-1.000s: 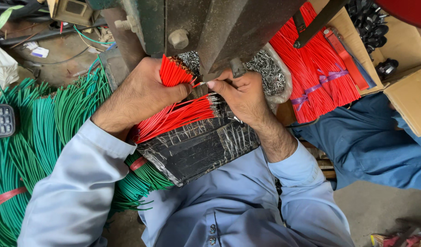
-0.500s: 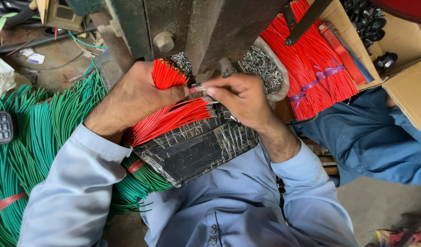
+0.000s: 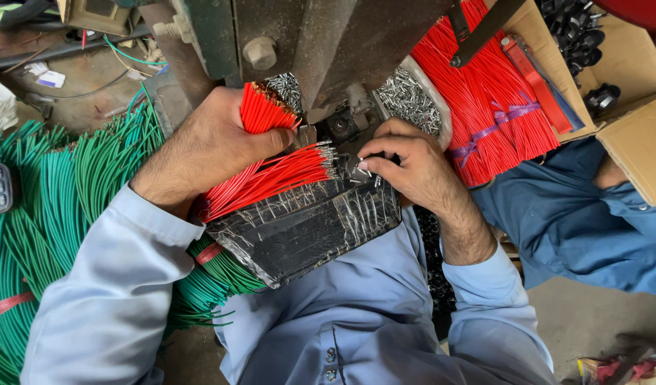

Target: The person holds a bundle of red insulated wires and, one at a time, inserts the stripped end of a wire with a metal terminal into a bench-mounted crimping press, operates the press to crimp the terminal onto the wire, and sets the finished wire onto a growing pile on the work surface.

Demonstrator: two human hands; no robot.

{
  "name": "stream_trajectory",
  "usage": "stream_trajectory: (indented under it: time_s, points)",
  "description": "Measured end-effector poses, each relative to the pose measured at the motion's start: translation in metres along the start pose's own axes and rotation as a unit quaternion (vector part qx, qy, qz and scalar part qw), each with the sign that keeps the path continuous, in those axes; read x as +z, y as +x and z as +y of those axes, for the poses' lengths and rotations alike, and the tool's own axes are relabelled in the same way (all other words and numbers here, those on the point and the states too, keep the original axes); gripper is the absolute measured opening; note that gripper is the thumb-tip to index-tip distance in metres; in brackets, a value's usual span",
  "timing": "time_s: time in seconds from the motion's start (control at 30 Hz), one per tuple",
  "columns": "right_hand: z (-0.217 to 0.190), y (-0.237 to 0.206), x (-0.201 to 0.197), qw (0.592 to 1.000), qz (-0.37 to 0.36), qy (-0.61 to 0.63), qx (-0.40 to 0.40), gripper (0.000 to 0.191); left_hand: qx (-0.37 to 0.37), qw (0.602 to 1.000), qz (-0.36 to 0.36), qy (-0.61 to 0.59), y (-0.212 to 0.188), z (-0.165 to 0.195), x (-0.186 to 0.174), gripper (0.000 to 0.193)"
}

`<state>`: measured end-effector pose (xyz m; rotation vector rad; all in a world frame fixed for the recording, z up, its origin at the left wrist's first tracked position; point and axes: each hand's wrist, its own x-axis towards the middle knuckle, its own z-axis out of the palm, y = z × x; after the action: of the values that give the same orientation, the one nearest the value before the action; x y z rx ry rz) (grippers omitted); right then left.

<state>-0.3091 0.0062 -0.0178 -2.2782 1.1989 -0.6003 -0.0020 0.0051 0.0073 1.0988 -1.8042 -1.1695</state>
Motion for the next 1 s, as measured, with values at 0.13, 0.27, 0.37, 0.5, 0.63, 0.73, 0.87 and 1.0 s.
stream_trajectory:
  time_s: [0.13, 0.27, 0.37, 0.5, 0.63, 0.73, 0.87, 1.0]
  points:
    - [0.012, -0.005, 0.001, 0.996, 0.01, 0.092, 0.013, 0.01, 0.017, 1.0, -0.007, -0.007, 0.001, 0.0, -0.001, 0.017]
    - [0.024, -0.001, 0.009, 0.958, 0.051, 0.281, 0.017, 0.007, 0.016, 0.999, -0.022, -0.017, 0.0, 0.0, -0.003, 0.015]
    - [0.024, 0.008, 0.02, 0.947, 0.09, 0.305, 0.042, 0.008, -0.009, 1.0, -0.013, -0.005, 0.0, 0.0, -0.003, 0.013]
    - [0.01, 0.026, 0.039, 0.945, 0.114, 0.304, -0.038, 0.011, 0.013, 1.0, 0.008, -0.007, -0.001, 0.0, -0.002, 0.011]
    - [-0.005, 0.037, 0.053, 0.949, 0.126, 0.288, -0.04, 0.009, 0.028, 0.999, 0.016, -0.025, -0.001, -0.002, 0.0, 0.011]
    - [-0.005, 0.042, 0.049, 0.96, 0.114, 0.254, -0.021, 0.005, 0.02, 0.999, 0.019, -0.022, -0.001, -0.003, -0.001, 0.011]
    - [-0.001, 0.046, 0.052, 0.963, 0.104, 0.248, 0.0, 0.008, 0.008, 1.0, 0.019, 0.001, 0.0, -0.003, -0.002, 0.013]
    - [0.004, 0.046, 0.054, 0.964, 0.103, 0.243, -0.001, 0.009, 0.011, 1.0, 0.016, -0.006, 0.0, -0.003, -0.001, 0.014]
